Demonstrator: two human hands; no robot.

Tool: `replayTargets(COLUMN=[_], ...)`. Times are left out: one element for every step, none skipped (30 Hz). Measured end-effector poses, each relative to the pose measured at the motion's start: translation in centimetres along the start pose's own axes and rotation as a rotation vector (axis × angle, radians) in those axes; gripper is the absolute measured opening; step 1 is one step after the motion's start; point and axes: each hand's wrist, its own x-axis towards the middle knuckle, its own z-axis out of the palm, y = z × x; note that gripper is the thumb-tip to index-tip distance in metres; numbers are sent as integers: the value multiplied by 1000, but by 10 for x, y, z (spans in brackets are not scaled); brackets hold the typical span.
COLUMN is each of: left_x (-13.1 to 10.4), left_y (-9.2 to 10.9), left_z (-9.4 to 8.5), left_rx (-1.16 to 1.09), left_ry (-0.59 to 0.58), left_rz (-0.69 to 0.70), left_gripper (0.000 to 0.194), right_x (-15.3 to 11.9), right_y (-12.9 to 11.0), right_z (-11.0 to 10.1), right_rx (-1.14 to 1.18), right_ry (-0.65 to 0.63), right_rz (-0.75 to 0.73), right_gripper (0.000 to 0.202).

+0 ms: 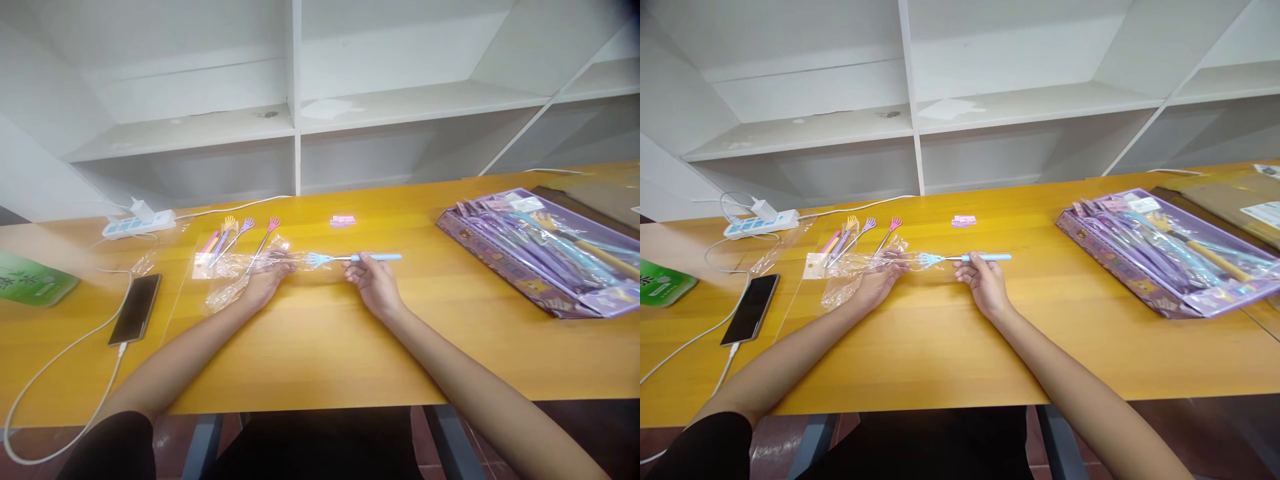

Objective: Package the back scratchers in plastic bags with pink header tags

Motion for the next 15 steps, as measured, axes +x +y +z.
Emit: replayTargets(left_x=[0, 0, 0, 0, 0, 0, 0, 0, 0, 0, 0, 0, -1, -2, -3], left_y=[-1, -1, -2, -3, -3, -3, -4, -4, -5, -6, -7, -9, -11, -13, -15], left_z=[0, 0, 0, 0, 0, 0, 0, 0, 0, 1, 1, 1, 1, 1, 1], left_rx=[4, 10, 17, 24, 31, 35, 37, 38, 41, 48, 57, 67, 74, 79, 84], left_ry=[1, 1, 0, -2, -6, -9, -10, -7, -3, 5, 15, 22, 24, 20, 12], left_rz=[1, 4, 8, 13, 15, 15, 15, 17, 22, 34, 51, 65, 74, 73, 65], left_gripper=[48, 48, 48, 49, 49, 50, 50, 50, 48, 47, 47, 47, 48, 49, 50], right_x=[0, 0, -1, -1, -2, -2, -3, -3, -4, -5, -6, -7, -8, -10, -11], right_y=[0, 0, 0, 1, 1, 1, 2, 3, 4, 5, 7, 10, 12, 14, 16], right_z=[0, 0, 0, 0, 1, 1, 2, 3, 4, 5, 6, 6, 7, 8, 9], right_rx=[-1, -3, -6, -12, -19, -27, -34, -43, -51, -60, -73, -90, -110, -130, -151], right_ry=[-2, -2, -3, -5, -7, -9, -13, -19, -27, -36, -46, -57, -66, -71, -74], right_rz=[8, 16, 23, 31, 39, 46, 53, 59, 61, 61, 60, 58, 56, 56, 60], right_gripper=[38, 38, 39, 39, 39, 40, 40, 40, 40, 39, 38, 38, 38, 38, 39])
